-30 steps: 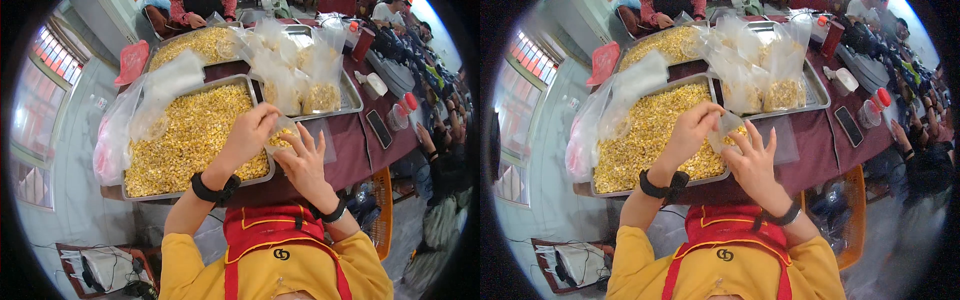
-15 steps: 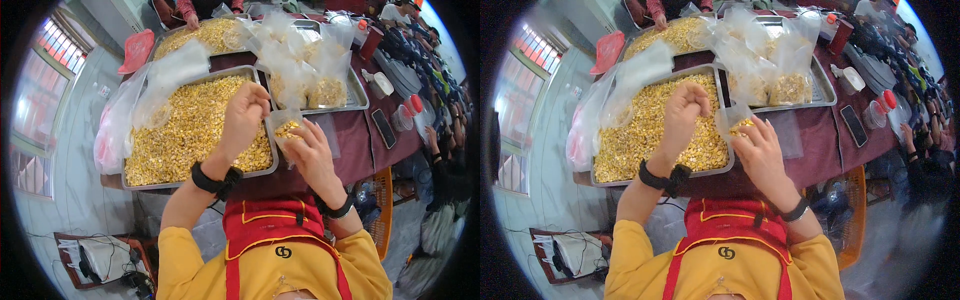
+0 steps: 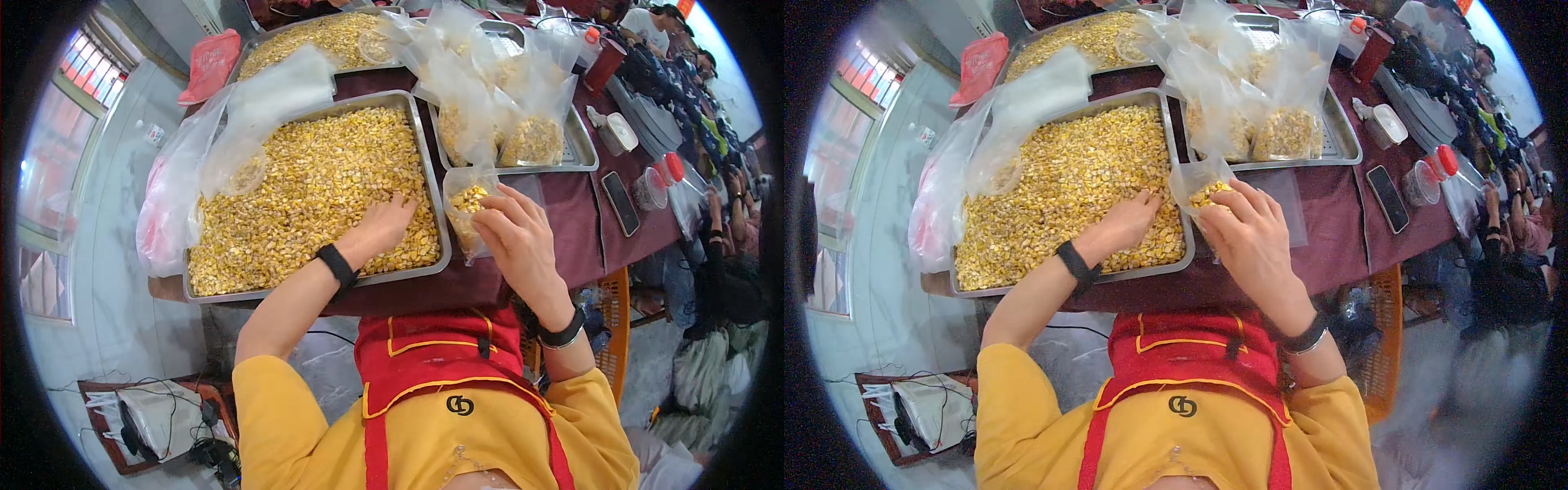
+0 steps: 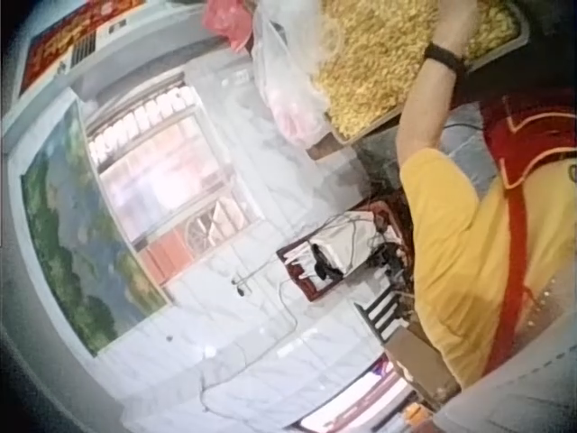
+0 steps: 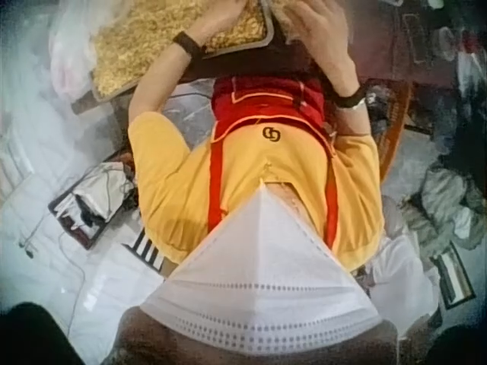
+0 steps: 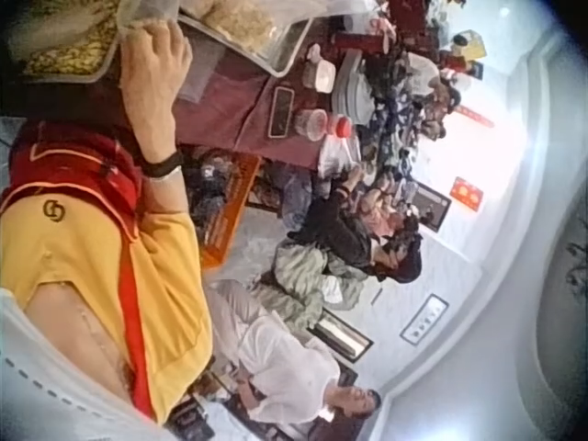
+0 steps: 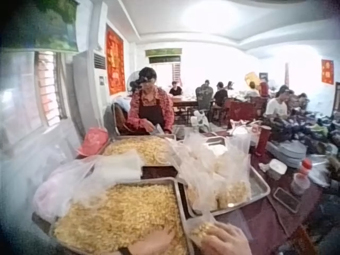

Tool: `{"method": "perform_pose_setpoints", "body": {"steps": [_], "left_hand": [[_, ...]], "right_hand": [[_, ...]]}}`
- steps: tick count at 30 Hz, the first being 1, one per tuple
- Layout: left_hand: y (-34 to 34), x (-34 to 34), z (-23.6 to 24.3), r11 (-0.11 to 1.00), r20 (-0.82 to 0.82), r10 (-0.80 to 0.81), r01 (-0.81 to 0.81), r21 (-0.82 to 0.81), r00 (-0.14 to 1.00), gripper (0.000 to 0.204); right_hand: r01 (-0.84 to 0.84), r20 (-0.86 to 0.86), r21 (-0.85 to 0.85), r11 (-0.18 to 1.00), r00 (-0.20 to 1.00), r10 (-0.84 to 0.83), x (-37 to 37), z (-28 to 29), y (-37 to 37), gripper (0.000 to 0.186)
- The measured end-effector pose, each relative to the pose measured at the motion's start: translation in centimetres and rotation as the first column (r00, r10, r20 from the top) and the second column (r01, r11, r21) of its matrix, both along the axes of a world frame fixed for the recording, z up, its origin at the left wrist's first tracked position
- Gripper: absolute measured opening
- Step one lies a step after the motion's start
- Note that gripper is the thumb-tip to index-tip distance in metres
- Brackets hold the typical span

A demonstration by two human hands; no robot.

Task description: The person fills a plastic bag with corn kernels by hand from a metal tray and places it onto another tray before picking up a new bag to repeat the process.

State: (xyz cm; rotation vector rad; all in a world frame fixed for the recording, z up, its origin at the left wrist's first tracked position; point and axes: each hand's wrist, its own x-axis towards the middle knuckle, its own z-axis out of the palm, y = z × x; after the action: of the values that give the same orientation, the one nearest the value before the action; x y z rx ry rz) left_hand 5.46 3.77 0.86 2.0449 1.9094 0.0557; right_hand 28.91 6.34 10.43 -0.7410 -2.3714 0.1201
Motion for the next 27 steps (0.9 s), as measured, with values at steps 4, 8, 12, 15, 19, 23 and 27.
{"method": "perform_pose_setpoints", "body": {"steps": [4,8,12,15,19,23,27], "left_hand": [[-0.4,-2.6,-0.4,0.999,0.023,-0.041,0.041,-0.003,0.999,0.028],[-1.4,-4.9,-0.9,0.945,0.483,0.006,-0.162,0.283,0.876,0.018],[-1.6,-5.6,2.7,0.814,0.792,0.541,-0.411,-0.410,0.283,0.018],[-1.0,-6.4,5.1,0.825,0.884,0.464,-0.393,-0.405,0.062,0.020],[1.0,-2.8,10.7,0.908,0.938,0.326,-0.314,-0.276,0.117,0.018],[2.3,1.7,15.1,0.978,0.906,0.198,-0.133,-0.159,0.375,0.013],[2.7,3.6,14.1,0.982,0.673,-0.181,0.093,0.165,0.717,0.021]], "right_hand": [[0.022,0.006,0.020,1.000,1.000,-0.022,0.2,0.2,0.0,0.011],[-0.003,-0.007,0.047,0.999,1.000,0.003,0.0,-0.3,0.0,0.009],[-0.011,-0.046,0.049,0.999,0.999,0.013,-0.5,-0.9,0.1,0.010],[-0.002,-0.027,0.082,0.997,1.000,0.004,-0.7,-1.1,0.0,0.012],[-0.010,-0.045,0.032,0.999,0.999,0.011,-0.7,-0.9,0.0,0.013],[-0.004,-0.031,0.018,1.000,1.000,0.004,0.2,-0.7,0.4,0.012],[-0.010,0.003,-0.006,1.000,1.000,0.010,0.2,-0.4,0.3,0.011]]}}
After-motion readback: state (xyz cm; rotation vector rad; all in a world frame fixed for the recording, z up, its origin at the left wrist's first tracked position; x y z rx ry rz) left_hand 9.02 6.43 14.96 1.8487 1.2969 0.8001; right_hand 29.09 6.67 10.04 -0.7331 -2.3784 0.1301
